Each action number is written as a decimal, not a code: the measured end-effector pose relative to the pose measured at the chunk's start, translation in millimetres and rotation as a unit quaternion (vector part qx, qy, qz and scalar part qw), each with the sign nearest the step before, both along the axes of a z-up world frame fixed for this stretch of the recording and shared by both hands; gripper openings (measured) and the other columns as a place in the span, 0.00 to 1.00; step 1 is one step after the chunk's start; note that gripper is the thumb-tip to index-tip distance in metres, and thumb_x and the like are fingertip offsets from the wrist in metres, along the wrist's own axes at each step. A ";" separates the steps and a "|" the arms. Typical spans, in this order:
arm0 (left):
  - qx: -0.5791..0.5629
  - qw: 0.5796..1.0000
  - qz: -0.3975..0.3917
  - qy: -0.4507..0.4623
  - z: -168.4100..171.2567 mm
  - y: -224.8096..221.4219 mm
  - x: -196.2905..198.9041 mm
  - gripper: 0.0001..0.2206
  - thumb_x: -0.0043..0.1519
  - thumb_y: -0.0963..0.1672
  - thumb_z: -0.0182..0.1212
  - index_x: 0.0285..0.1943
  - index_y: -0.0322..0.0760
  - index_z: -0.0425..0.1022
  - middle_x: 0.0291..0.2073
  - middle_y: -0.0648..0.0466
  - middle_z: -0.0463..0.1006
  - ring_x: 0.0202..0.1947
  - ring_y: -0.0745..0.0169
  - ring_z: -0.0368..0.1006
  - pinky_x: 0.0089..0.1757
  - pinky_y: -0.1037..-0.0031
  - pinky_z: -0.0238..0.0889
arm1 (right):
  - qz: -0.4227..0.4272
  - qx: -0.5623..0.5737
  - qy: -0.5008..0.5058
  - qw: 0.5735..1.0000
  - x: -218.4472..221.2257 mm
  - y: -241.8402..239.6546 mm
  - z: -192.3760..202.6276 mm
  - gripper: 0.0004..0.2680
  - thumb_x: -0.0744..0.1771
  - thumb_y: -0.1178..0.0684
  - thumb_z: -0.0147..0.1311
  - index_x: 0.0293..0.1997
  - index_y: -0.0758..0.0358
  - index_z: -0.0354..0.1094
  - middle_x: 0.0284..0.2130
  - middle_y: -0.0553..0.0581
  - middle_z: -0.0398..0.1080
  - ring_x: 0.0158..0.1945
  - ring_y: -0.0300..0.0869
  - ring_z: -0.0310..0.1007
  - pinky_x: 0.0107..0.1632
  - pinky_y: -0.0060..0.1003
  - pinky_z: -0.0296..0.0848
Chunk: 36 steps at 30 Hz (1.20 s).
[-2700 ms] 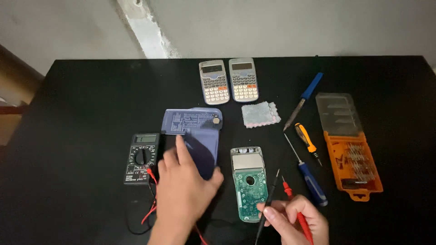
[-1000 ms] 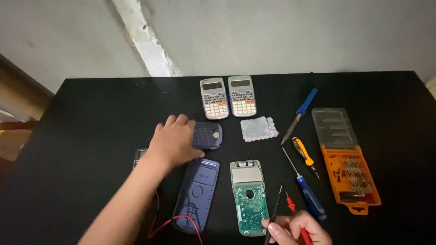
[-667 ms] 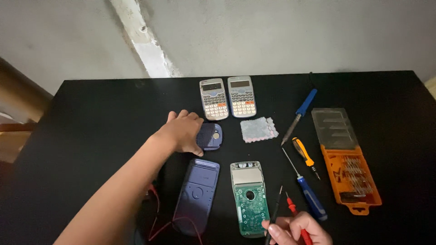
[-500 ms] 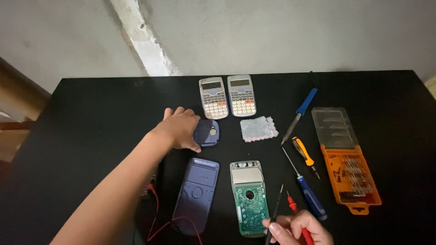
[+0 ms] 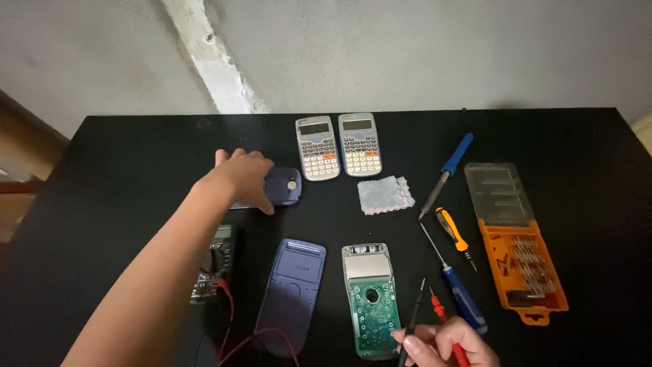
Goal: Disassembling a scientific calculator using a screwdriver and testing its circuit board with a multimeter.
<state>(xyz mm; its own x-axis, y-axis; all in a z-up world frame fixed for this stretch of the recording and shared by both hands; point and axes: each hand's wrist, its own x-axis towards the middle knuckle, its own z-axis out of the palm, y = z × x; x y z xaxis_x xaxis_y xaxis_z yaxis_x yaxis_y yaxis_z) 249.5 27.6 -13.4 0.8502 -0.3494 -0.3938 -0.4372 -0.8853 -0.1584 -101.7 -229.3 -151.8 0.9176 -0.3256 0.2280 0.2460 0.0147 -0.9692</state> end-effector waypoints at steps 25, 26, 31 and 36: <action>-0.092 0.991 0.090 -0.031 45.9 -31.1 -93.9 0.36 0.57 0.58 0.69 0.70 0.41 0.63 0.55 0.41 0.74 0.50 0.40 0.78 0.49 0.52 0.75 | -0.016 0.007 0.009 1.000 -7.1 -5.2 -11.5 0.14 0.59 0.67 0.64 0.24 0.57 0.56 0.16 0.60 0.76 0.36 0.48 0.92 0.21 0.28 0.88; -0.091 0.991 0.090 -0.031 46.0 -36.3 -114.8 0.36 0.57 0.58 0.69 0.70 0.41 0.63 0.55 0.41 0.74 0.50 0.40 0.78 0.49 0.52 0.75 | -0.016 0.008 0.009 1.000 -5.4 -2.4 -7.3 0.14 0.59 0.67 0.64 0.24 0.57 0.56 0.16 0.60 0.76 0.36 0.48 0.92 0.21 0.28 0.88; 0.022 0.988 0.095 0.116 -3.8 -33.6 -187.3 0.52 0.62 0.59 0.65 0.82 0.28 0.34 0.53 0.34 0.71 0.43 0.46 0.79 0.42 0.66 0.77 | -0.045 0.006 0.032 0.998 -6.3 8.3 -0.9 0.15 0.58 0.67 0.65 0.23 0.57 0.56 0.18 0.61 0.75 0.35 0.50 0.93 0.22 0.32 0.88; -0.031 0.982 0.156 0.100 -30.3 -32.0 -181.8 0.46 0.62 0.53 0.60 0.81 0.24 0.35 0.56 0.29 0.64 0.43 0.39 0.79 0.39 0.64 0.78 | -0.028 -0.022 0.037 0.999 -5.8 7.0 3.3 0.14 0.58 0.66 0.65 0.22 0.56 0.57 0.16 0.60 0.76 0.35 0.49 0.94 0.22 0.31 0.90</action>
